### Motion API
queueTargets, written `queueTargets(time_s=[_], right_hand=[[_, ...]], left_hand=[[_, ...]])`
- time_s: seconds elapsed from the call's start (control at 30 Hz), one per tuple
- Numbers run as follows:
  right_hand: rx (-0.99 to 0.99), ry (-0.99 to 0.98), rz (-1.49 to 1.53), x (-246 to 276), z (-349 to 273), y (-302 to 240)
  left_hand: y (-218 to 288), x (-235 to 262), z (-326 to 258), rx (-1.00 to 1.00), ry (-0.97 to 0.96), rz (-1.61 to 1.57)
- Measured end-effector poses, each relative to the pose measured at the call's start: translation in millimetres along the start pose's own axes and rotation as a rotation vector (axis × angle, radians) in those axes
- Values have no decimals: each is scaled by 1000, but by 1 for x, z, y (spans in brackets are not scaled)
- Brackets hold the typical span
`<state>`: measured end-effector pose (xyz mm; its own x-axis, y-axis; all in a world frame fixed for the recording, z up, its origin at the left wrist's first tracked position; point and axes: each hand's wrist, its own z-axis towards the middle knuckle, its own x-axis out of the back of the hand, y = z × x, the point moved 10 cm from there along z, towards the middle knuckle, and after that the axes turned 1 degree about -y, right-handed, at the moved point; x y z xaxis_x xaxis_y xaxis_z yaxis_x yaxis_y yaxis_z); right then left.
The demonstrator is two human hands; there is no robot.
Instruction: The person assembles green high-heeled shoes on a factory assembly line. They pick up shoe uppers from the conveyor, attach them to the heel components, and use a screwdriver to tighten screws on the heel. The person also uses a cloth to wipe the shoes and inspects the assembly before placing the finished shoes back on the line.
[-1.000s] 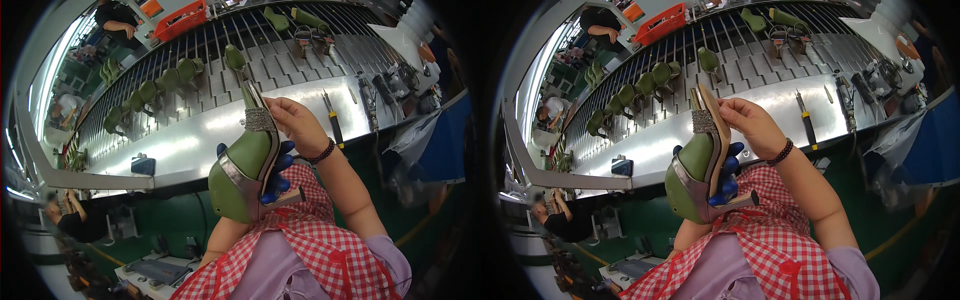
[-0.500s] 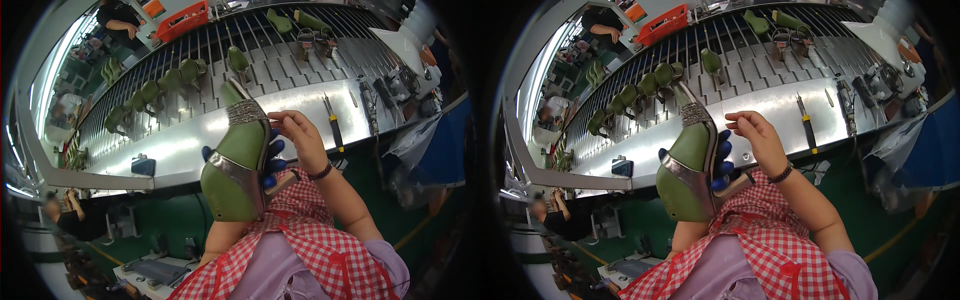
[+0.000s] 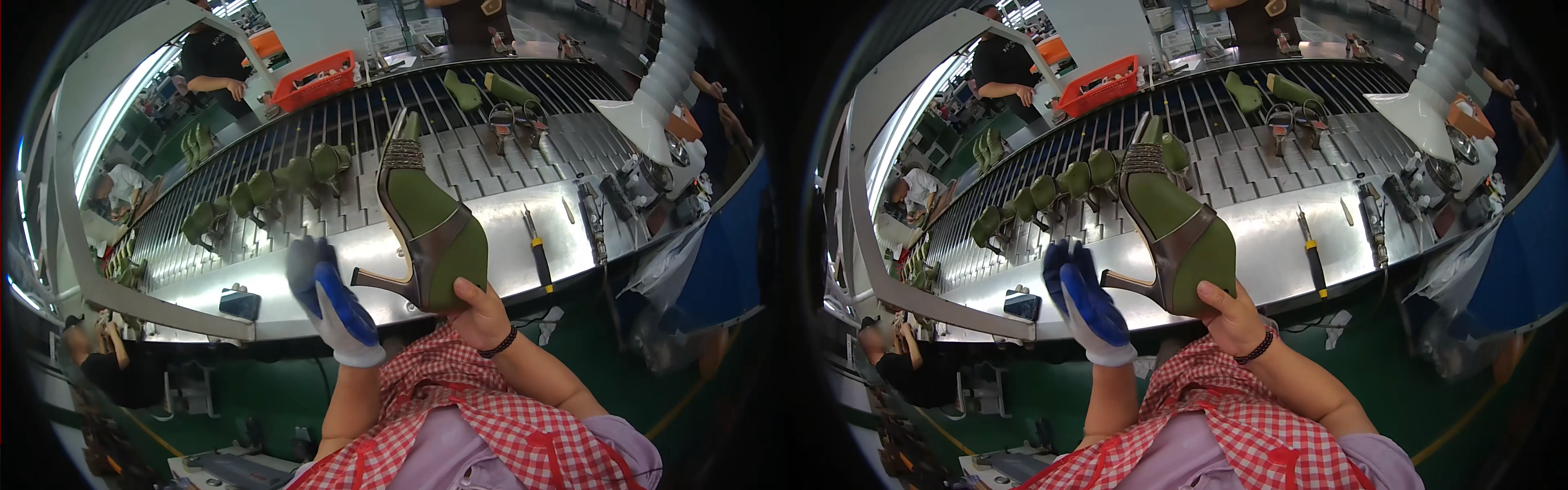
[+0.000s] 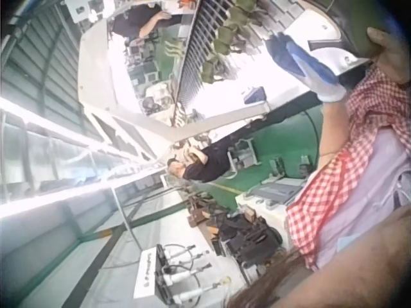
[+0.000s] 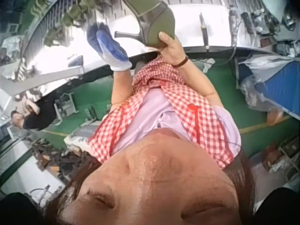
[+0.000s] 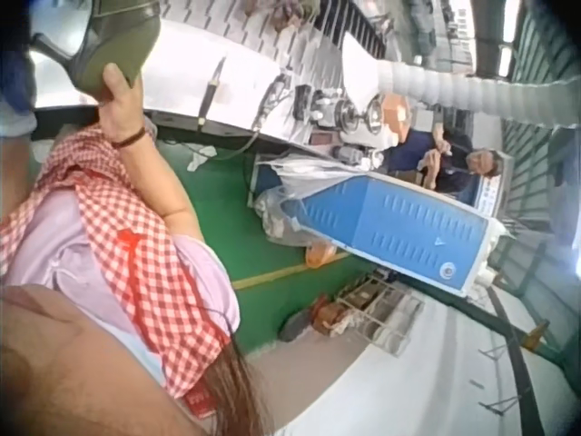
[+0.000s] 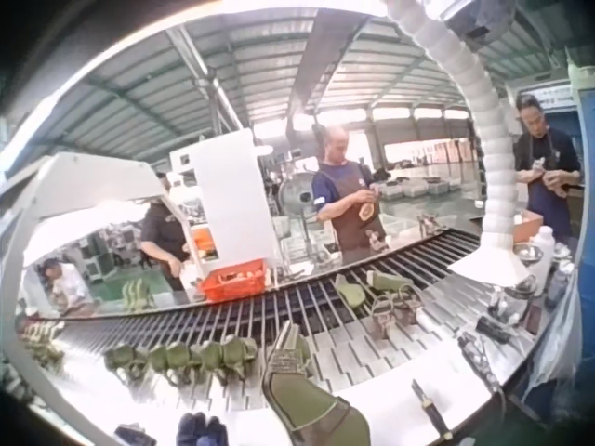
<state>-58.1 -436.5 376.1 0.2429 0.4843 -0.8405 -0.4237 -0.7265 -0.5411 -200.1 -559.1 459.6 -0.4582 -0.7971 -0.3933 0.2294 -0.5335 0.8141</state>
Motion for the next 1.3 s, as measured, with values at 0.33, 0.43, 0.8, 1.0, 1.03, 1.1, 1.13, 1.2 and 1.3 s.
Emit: queueTargets(time_s=[0.33, 0.43, 0.8, 1.0, 1.03, 1.1, 1.13, 1.2, 1.3], right_hand=[[-12, -68, -74, -3, -7, 11], [27, -43, -220, -4, -12, 7], [128, -98, -638, 3, -20, 1], [-117, -285, -446, -14, -25, 21], [-183, -336, -384, -17, -25, 26], [-218, -368, -270, -14, -23, 33], [-240, -385, -214, -15, -23, 38], [-203, -280, -234, -12, -24, 39], [-225, -235, -353, -7, -21, 43]], left_hand=[[-44, -36, -32, 523, 173, -488], [-49, -29, -25, 486, 173, -428], [-74, 10, -33, 616, 406, -523], [-66, 31, -43, 430, 436, -244], [-73, 31, -40, 442, 378, -266], [-87, 35, -36, 459, 270, -312], [-90, 37, -36, 486, 292, -346], [-95, 37, -37, 544, 336, -416], [-112, 22, -36, 770, 121, -611]])
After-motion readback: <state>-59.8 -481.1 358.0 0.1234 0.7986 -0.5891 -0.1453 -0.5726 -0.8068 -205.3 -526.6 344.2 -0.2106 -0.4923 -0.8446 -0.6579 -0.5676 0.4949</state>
